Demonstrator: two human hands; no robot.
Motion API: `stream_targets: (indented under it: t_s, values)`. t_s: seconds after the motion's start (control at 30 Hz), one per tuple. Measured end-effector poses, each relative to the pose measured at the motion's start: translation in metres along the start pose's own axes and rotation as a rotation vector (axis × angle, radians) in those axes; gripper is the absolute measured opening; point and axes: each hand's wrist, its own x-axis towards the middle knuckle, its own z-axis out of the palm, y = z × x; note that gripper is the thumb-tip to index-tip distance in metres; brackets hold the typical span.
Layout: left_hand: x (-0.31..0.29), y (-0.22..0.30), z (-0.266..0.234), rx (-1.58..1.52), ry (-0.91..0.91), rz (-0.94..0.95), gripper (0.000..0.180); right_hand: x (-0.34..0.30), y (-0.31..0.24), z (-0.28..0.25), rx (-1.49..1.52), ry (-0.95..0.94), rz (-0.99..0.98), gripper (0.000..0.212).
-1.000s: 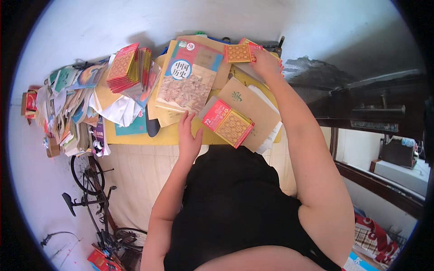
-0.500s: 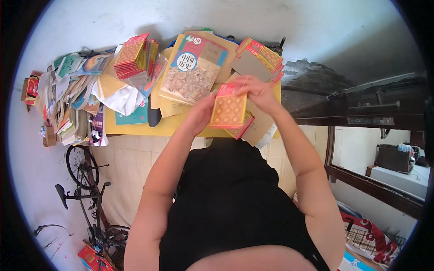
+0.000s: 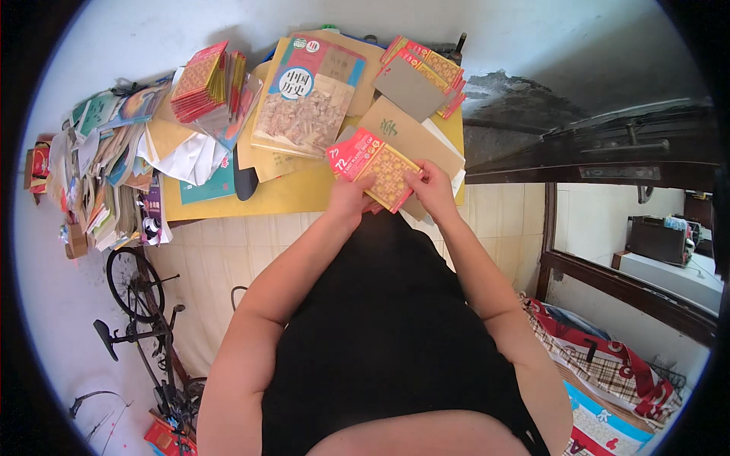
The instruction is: The person organizes and bundles stacks of toy cap cards using rubber bands, packs items into a tote bag, and walks out of the room into the living area.
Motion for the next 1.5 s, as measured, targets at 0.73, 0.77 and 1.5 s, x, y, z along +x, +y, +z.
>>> stream_targets:
  t_s: [0.73, 0.77, 1.5]
  values:
    - [0.018, -0.015, -0.023, 0.150, 0.061, -0.173, 0.043, 0.031, 0.001, -0.009, -0.625, 0.114, -0.285, 0.049]
    - [0.023, -0.016, -0.027, 0.071, 0.038, -0.177, 0.042, 0.043, 0.017, -0.009, -0.616, 0.133, -0.240, 0.053]
    - [0.017, -0.008, -0.022, -0.253, -0.118, -0.003, 0.046, 0.003, -0.006, -0.003, 0.845, -0.567, 0.237, 0.077]
